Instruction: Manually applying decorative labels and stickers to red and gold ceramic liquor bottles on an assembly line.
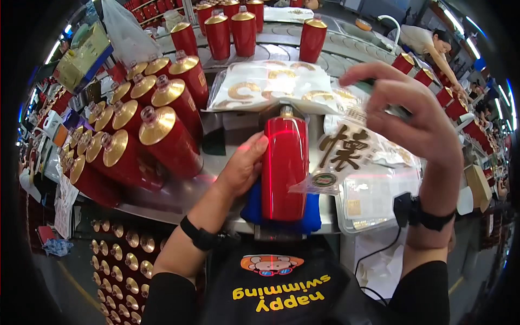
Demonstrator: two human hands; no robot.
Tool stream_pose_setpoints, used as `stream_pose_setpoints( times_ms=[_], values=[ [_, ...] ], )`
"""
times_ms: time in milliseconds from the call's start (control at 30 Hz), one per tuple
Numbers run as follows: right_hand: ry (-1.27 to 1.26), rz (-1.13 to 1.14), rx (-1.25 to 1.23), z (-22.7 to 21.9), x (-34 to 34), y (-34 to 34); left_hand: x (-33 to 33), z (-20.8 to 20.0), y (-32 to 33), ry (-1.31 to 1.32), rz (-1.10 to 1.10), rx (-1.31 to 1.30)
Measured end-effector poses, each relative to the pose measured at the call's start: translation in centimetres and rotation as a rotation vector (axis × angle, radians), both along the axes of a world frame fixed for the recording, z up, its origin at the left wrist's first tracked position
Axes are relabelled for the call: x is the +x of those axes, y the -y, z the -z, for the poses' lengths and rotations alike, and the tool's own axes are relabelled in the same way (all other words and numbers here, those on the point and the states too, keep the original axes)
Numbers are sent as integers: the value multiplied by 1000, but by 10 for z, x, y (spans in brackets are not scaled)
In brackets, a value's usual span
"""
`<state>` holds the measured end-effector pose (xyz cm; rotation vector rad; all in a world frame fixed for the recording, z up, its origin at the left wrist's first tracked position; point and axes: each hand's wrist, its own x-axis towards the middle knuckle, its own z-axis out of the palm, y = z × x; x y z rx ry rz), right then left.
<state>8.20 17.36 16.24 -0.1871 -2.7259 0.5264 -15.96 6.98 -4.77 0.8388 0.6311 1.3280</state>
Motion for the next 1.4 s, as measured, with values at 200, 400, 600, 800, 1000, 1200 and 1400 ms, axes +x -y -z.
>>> stream_pose_setpoints(
  times_ms=[200,400,600,800,1000,1200,1400],
  values=[
    [42,130,-171,81,-53,-10,12,-7,26,-46,-164,41],
    [-46,184,-301,132,-61,-19,24,-3,56,-669,-298,180],
    [-407,445,31,139,-54,-1,21,1,60,-848,-279,225],
    [-333,357,8,152,-40,31,16,5,61,-801,-209,226],
    [-251,356,-67,159,-44,36,13,6,61,-775,-176,182],
    [-246,374,-56,158,-44,39,11,7,62,-748,-167,206],
    [-204,369,-73,158,-44,39,10,9,62,-653,-192,307]
  ],
)
